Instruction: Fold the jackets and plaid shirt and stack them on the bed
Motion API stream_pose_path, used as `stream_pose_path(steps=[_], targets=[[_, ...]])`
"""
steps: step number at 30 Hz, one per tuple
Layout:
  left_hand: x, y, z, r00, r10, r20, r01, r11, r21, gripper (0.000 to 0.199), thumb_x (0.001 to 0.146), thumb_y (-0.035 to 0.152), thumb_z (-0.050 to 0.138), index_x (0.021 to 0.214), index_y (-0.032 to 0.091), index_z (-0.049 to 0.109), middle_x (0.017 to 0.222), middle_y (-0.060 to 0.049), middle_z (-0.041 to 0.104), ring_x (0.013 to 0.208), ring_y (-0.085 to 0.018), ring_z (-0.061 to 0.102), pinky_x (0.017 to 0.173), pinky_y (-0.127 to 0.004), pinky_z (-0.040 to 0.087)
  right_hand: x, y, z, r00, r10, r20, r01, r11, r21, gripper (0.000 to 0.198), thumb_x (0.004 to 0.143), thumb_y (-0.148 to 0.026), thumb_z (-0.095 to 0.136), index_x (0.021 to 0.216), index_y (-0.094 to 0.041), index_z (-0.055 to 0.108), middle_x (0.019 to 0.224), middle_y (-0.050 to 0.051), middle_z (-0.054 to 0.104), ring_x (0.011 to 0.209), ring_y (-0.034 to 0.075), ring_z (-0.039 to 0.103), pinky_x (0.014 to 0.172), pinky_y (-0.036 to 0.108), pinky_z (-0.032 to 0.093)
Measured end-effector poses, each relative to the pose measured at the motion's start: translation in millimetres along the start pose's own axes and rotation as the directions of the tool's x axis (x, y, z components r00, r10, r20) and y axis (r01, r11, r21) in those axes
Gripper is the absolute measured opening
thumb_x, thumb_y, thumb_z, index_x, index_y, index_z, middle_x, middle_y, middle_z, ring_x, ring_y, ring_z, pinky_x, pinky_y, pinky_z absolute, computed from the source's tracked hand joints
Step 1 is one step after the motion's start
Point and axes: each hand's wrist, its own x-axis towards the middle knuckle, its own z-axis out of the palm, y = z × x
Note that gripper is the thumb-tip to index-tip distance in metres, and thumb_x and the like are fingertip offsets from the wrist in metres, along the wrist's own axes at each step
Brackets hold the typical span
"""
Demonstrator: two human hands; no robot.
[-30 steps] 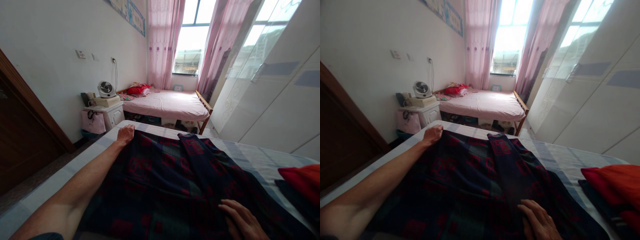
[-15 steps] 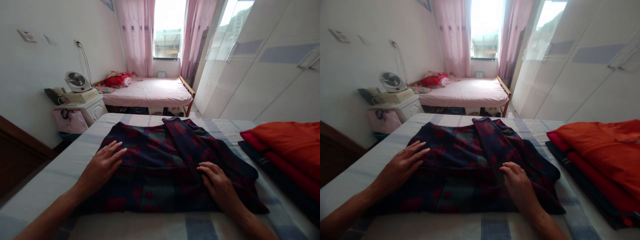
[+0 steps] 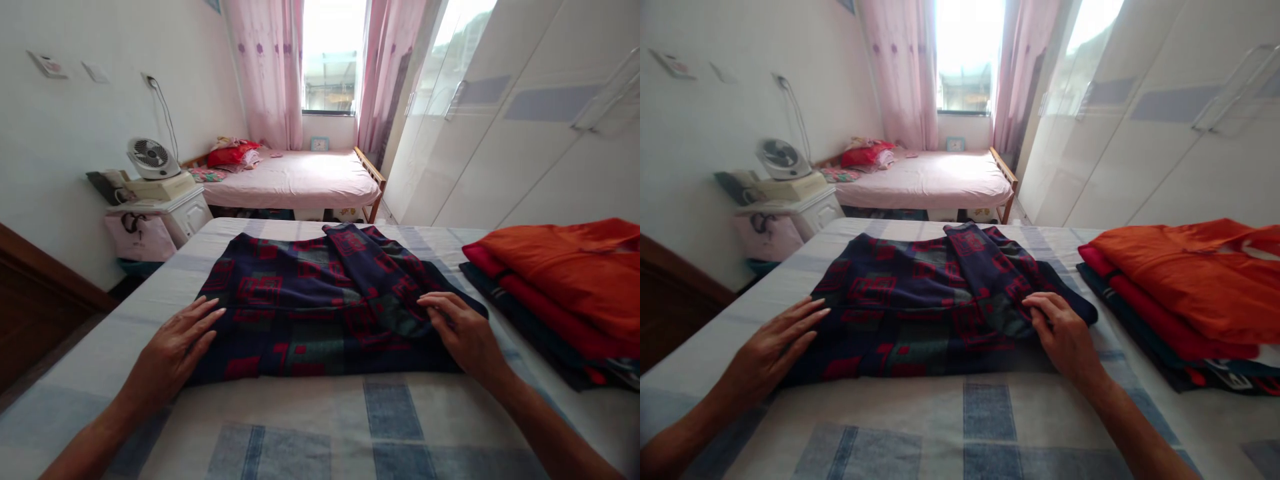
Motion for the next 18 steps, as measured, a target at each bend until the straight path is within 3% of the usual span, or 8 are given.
stream_pose_path(steps=[5, 9, 11, 14, 18], targets=[[-9, -17, 20, 0.983, 0.003, 0.183, -0.015, 0.998, 0.065, 0.049, 0.088, 0.047, 0.038, 0.133, 0.034, 0.052, 0.142, -0.002, 0.048, 0.132, -0.028, 0.042, 0.108, -0.049, 0.037, -19, -2, -8, 0.965, -0.055, 0.257, 0.05, 0.998, 0.026, 0.019, 0.091, -0.024, 0.044, 0.095, -0.024, 0.063, 0.1, 0.003, 0.064, 0.09, 0.015, 0.063, 0.079, 0.028, 0.051], [10, -15, 23, 0.994, -0.049, 0.095, 0.042, 0.996, 0.079, 0.047, 0.085, 0.051, 0.039, 0.117, 0.03, 0.066, 0.125, -0.006, 0.064, 0.117, -0.029, 0.058, 0.103, -0.047, 0.044, -26, 7, 2, 0.974, -0.036, 0.222, 0.052, 0.997, -0.064, 0.02, 0.09, -0.022, 0.044, 0.091, -0.023, 0.065, 0.096, 0.004, 0.066, 0.086, 0.015, 0.064, 0.076, 0.028, 0.052], [26, 5, 21, 0.996, -0.049, 0.073, 0.049, 0.999, 0.013, 0.043, 0.084, 0.051, 0.041, 0.11, 0.031, 0.069, 0.12, -0.005, 0.067, 0.11, -0.027, 0.062, 0.101, -0.042, 0.046, -28, 9, 8, 0.987, -0.056, 0.147, 0.072, 0.992, -0.104, 0.019, 0.089, -0.022, 0.046, 0.09, -0.023, 0.065, 0.093, 0.004, 0.066, 0.084, 0.016, 0.064, 0.076, 0.029, 0.052], [62, 50, 23, 0.992, -0.02, 0.128, 0.039, 0.988, -0.146, 0.038, 0.086, 0.048, 0.043, 0.109, 0.032, 0.068, 0.122, 0.0, 0.065, 0.11, -0.023, 0.062, 0.098, -0.035, 0.048, -31, 10, 15, 0.995, -0.078, 0.056, 0.085, 0.987, -0.137, 0.017, 0.089, -0.02, 0.046, 0.09, -0.022, 0.064, 0.091, 0.004, 0.065, 0.083, 0.017, 0.062, 0.077, 0.031, 0.051], [136, 105, 45, 0.972, -0.003, 0.234, 0.08, 0.945, -0.319, 0.036, 0.087, 0.037, 0.047, 0.115, 0.024, 0.064, 0.122, -0.004, 0.065, 0.11, -0.022, 0.061, 0.099, -0.034, 0.045, -34, 13, 20, 0.996, -0.07, 0.045, 0.075, 0.991, -0.114, 0.017, 0.089, -0.019, 0.046, 0.09, -0.023, 0.062, 0.091, 0.003, 0.064, 0.082, 0.016, 0.062, 0.074, 0.03, 0.05]])
